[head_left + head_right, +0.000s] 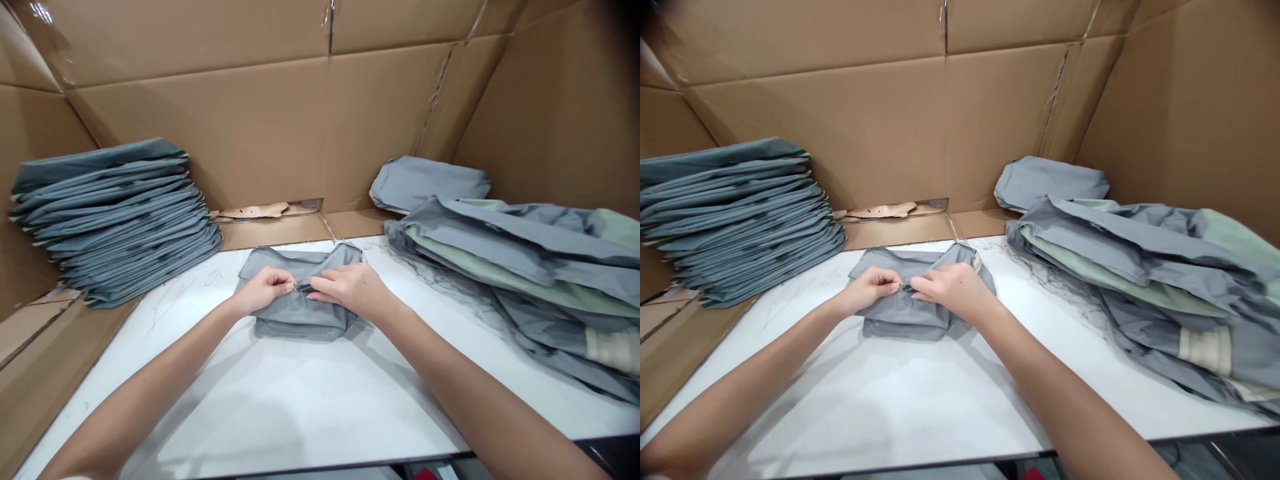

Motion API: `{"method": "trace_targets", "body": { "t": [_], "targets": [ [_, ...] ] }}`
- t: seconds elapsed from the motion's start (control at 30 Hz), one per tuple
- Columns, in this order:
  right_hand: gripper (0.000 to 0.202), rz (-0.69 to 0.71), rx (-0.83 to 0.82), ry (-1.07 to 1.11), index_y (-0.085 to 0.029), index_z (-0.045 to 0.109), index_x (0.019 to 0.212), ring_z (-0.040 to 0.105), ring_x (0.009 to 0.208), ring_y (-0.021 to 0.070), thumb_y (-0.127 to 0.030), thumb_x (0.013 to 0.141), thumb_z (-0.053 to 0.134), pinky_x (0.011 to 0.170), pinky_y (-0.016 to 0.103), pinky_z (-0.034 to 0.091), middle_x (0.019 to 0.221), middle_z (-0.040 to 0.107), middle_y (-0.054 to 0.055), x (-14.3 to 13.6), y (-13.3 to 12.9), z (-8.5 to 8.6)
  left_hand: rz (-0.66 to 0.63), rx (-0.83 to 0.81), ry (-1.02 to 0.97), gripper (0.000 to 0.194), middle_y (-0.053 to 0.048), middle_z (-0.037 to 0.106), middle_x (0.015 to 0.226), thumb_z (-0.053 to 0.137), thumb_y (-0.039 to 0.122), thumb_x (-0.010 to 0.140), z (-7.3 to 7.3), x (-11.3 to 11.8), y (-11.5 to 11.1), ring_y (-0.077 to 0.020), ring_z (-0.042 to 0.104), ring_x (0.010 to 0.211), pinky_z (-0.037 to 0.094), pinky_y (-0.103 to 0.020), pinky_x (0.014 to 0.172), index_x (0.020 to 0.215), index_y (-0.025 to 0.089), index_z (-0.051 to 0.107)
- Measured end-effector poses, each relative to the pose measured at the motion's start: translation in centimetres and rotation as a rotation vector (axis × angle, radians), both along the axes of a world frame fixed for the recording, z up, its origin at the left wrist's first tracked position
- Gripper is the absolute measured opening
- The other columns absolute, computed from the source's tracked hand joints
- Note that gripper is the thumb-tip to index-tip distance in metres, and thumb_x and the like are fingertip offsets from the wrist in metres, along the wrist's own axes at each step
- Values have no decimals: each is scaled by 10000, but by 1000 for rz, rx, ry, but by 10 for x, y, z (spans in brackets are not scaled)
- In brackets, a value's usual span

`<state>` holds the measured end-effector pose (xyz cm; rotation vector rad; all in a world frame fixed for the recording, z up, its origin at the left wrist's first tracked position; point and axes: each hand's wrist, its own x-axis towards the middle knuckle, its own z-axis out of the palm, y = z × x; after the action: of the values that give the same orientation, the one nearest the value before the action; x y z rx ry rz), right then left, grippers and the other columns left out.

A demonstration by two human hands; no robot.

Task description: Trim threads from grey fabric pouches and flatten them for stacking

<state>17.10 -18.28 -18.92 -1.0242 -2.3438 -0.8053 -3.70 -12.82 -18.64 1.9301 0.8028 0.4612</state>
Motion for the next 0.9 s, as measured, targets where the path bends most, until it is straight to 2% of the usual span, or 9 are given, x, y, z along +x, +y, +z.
{"method": "trace_targets", "body": {
  "t": [0.23, 0.4, 0.53, 0.63, 0.7, 0.8, 0.9],
  "targets": [
    [354, -25, -130, 80, -190, 557, 733, 445, 539, 4, -462, 858, 368, 532, 181, 146, 578, 552, -36, 5, 3, -5, 0, 131, 42, 260, 33, 395, 593, 461, 340, 771, -1, 0, 0, -64, 327, 584, 257, -184, 559, 656, 111, 511],
    [437, -159, -381, 329, -222, 580, 950, 565, 636, 20, -590, 778, 422, 563, 136, 264, 715, 647, -27, 13, 9, -6, 43, 220, 103, 222, 19, 496, 631, 459, 298, 796, -1, 0, 0, -78, 404, 613, 302, -186, 588, 703, 120, 556],
    [541, -205, -603, 217, -248, 588, 982, 567, 658, 57, -681, 673, 484, 573, 144, 259, 779, 659, -15, 18, 11, -3, -5, 393, 219, 179, 6, 602, 744, 463, 266, 832, -1, -3, -6, -98, 501, 698, 356, -196, 661, 803, 160, 605],
    [412, -192, -676, 155, -224, 610, 888, 534, 642, 47, -584, 758, 459, 570, 148, 223, 774, 652, -10, 19, 12, -2, 0, 648, 366, 202, -22, 622, 841, 527, 365, 812, -2, -6, -14, -152, 519, 856, 379, -227, 712, 855, 183, 602],
    [322, -189, -671, 141, -192, 609, 840, 513, 633, 37, -471, 802, 453, 570, 152, 205, 764, 646, 0, 19, 12, -3, 101, 795, 509, 300, -42, 617, 835, 572, 474, 756, -4, -7, -20, -198, 497, 915, 376, -245, 668, 810, 179, 587],
    [264, -170, -646, 109, -163, 596, 806, 502, 637, 35, -393, 806, 465, 576, 154, 196, 780, 640, 12, 19, 13, -6, 256, 802, 655, 310, -27, 612, 762, 567, 493, 751, -6, -8, -25, -202, 505, 878, 339, -239, 579, 714, 185, 549],
    [264, -159, -639, 132, -177, 593, 837, 513, 669, 40, -398, 815, 451, 584, 151, 201, 801, 641, 6, 21, 15, -7, 278, 757, 691, 198, -6, 621, 791, 512, 390, 814, -1, -10, -25, -178, 529, 877, 354, -234, 594, 750, 210, 565]
  ]
}}
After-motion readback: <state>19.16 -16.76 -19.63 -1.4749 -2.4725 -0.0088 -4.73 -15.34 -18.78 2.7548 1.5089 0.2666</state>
